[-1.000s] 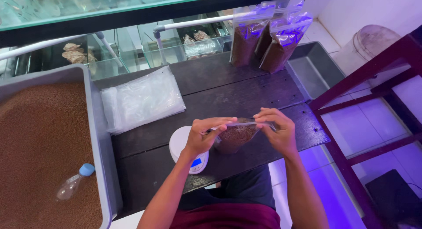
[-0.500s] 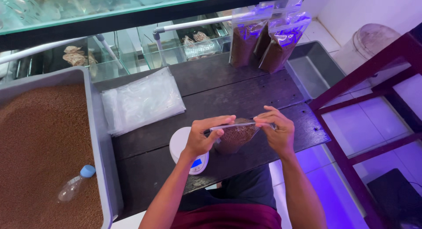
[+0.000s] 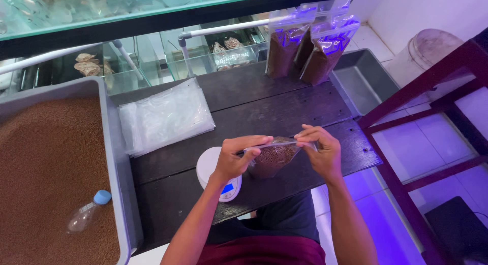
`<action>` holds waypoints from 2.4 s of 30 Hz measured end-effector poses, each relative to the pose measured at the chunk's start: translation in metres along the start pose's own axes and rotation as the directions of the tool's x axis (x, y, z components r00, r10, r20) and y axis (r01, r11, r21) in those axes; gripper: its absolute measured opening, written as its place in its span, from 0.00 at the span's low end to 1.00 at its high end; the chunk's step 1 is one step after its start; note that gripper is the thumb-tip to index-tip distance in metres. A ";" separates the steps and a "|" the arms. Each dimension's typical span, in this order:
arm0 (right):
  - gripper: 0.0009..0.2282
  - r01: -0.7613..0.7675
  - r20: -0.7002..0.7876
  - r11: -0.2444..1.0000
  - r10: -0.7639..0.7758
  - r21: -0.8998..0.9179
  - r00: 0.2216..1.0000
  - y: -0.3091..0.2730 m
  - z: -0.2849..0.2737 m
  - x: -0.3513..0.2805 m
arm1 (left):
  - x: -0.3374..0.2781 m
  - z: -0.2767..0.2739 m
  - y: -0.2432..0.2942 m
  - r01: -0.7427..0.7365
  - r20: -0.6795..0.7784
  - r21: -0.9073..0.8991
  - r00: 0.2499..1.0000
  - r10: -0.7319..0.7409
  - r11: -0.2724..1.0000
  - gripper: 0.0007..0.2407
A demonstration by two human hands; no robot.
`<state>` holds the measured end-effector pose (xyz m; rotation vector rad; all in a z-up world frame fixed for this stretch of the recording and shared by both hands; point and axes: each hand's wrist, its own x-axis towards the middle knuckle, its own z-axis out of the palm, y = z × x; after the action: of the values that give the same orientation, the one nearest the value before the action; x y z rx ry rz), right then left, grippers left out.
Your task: The person scoops brown fish food pellets from a large tray into a clear plastic bag using a small scoop. They then place the filled bag on a digital scale to weigh it, seal the bag, and set it aside with other packaged bags.
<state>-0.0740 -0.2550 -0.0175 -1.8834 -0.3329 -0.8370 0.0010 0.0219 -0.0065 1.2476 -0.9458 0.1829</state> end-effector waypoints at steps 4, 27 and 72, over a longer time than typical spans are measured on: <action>0.06 0.028 -0.007 0.999 -0.028 0.016 1.000 -0.011 0.001 0.005 | 0.011 0.006 0.015 -0.001 -0.012 0.027 1.000 0.002 1.000 0.22; 0.07 0.031 0.093 0.999 -0.034 0.026 0.995 -0.016 0.015 0.010 | 0.020 0.026 0.015 0.023 -0.087 0.002 0.996 -0.022 1.000 0.04; 0.55 -0.542 0.320 0.817 0.577 -0.198 0.752 -0.020 0.052 -0.072 | -0.059 0.007 0.019 0.574 0.009 0.305 0.796 -0.605 0.760 0.49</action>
<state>-0.1161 -0.1902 -0.0657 -2.0644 0.0653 -0.0841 -0.0511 0.0439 -0.0335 1.7894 -0.5783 -0.2650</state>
